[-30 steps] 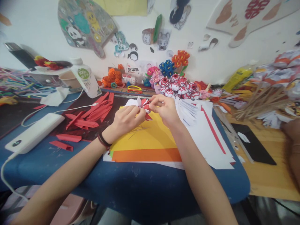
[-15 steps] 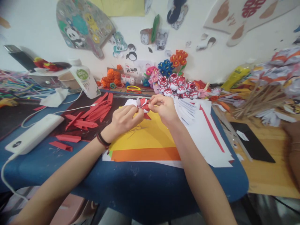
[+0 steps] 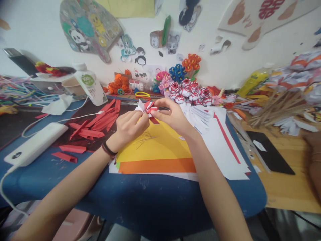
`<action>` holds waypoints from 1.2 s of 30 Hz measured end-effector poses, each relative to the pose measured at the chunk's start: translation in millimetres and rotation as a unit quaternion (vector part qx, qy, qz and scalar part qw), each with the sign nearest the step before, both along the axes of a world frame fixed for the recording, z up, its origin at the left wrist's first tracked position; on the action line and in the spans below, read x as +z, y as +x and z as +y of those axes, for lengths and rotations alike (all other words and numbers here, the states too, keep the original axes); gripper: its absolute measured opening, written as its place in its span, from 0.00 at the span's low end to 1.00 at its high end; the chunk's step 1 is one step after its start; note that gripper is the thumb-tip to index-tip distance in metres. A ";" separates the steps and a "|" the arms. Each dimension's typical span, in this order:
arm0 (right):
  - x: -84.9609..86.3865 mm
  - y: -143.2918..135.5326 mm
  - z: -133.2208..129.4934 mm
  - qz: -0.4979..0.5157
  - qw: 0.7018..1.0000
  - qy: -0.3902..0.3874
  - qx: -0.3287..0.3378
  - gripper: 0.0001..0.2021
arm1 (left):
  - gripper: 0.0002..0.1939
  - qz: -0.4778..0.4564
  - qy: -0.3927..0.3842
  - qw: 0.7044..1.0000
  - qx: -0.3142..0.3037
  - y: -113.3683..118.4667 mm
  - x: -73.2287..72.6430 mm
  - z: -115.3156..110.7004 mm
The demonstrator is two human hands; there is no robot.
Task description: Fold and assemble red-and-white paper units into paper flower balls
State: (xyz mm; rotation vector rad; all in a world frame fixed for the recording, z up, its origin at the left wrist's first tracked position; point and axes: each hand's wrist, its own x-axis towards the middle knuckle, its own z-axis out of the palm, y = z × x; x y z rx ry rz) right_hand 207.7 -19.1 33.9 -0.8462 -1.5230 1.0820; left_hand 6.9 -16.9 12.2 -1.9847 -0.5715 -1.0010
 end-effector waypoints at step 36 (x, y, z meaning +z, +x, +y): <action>8.1 2.1 -5.9 -0.091 0.993 0.039 -0.070 0.18 | 0.05 0.016 0.012 1.000 0.010 1.8 -0.6 -1.3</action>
